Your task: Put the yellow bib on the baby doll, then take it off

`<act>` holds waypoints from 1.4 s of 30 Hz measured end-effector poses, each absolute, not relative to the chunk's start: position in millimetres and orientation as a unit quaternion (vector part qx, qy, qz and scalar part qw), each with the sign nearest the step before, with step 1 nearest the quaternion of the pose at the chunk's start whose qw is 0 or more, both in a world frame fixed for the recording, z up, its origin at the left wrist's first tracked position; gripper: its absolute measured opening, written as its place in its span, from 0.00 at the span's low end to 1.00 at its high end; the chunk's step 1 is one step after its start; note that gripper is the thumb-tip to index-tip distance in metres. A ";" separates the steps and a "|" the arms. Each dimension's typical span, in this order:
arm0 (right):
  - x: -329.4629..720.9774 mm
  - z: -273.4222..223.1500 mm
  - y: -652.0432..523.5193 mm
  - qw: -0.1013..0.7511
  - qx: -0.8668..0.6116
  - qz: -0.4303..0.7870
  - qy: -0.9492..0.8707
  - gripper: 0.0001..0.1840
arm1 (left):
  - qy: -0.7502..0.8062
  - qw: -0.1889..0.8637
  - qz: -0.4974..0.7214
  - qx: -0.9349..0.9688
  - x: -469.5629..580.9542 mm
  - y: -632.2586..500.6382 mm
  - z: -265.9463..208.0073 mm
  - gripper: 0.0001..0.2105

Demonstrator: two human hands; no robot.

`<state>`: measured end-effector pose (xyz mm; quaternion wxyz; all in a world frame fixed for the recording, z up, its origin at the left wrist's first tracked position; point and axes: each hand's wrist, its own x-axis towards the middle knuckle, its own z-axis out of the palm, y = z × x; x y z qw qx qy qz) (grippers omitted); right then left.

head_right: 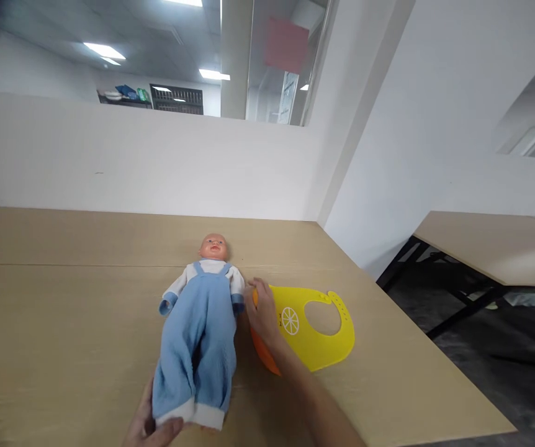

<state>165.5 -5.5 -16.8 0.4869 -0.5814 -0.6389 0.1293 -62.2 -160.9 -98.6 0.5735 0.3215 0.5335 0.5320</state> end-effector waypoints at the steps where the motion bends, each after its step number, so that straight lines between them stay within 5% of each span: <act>1: 163.9 -16.6 -26.2 0.482 -0.579 0.108 -0.649 0.16 | 0.517 0.556 0.539 0.363 -63.5 -159.8 -97.9 0.51; 6: 149.2 -23.5 -125.0 0.433 -0.512 0.070 -0.739 0.19 | 0.473 0.502 0.498 0.525 -82.3 -162.8 -86.9 0.45; 10: 131.8 -35.0 -169.7 0.376 -0.445 0.012 -0.813 0.30 | 0.538 0.299 0.451 0.646 -98.2 -170.6 -81.8 0.23; 13: 119.7 -41.8 -179.7 0.339 -0.441 -0.031 -0.830 0.33 | 0.539 0.152 0.452 0.694 -99.2 -173.7 -81.9 0.16; 21: 107.2 -60.4 -176.8 0.373 -0.467 -0.136 -0.790 0.19 | 0.488 -0.068 0.455 0.742 -89.5 -170.1 -84.4 0.12; 42: 105.1 -60.8 -180.6 0.406 -0.463 -0.094 -0.782 0.07 | 0.452 -0.029 0.466 0.760 -91.7 -167.7 -90.5 0.12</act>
